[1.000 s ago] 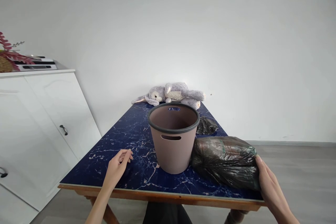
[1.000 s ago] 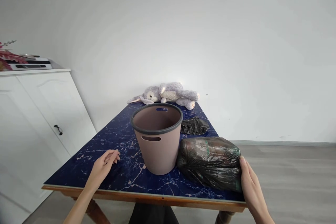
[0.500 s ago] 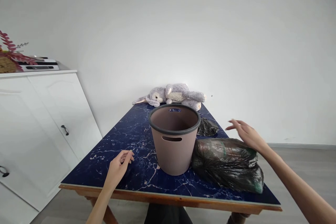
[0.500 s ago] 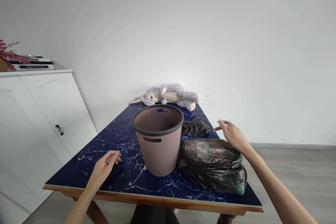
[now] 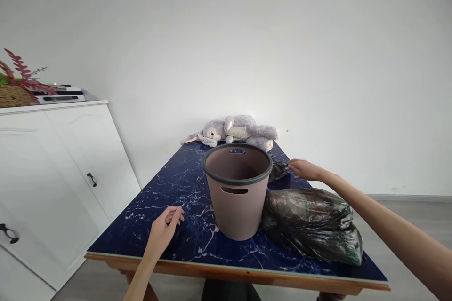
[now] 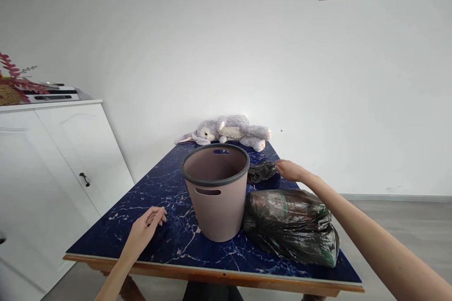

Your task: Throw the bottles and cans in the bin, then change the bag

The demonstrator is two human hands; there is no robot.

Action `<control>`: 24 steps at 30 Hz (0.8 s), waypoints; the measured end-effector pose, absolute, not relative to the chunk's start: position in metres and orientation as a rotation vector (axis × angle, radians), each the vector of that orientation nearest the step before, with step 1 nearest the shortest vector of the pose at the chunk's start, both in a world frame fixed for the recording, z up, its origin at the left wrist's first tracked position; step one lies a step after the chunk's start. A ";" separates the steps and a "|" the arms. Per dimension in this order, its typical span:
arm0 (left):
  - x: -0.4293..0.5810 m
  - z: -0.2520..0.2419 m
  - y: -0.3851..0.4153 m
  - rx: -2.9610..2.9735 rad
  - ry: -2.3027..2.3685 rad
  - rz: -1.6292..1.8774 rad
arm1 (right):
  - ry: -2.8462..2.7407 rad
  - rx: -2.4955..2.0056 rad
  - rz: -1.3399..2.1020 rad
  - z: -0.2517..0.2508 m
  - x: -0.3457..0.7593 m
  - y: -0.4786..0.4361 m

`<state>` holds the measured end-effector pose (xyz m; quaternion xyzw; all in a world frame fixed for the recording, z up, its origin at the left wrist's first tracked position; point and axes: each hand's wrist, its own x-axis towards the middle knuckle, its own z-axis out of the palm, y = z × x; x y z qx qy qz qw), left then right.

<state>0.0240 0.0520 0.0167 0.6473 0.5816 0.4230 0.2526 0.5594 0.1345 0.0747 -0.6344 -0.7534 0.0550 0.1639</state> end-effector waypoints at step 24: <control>0.155 0.142 -0.060 2.241 1.079 1.427 | -1.637 -1.131 0.038 0.236 0.457 -0.106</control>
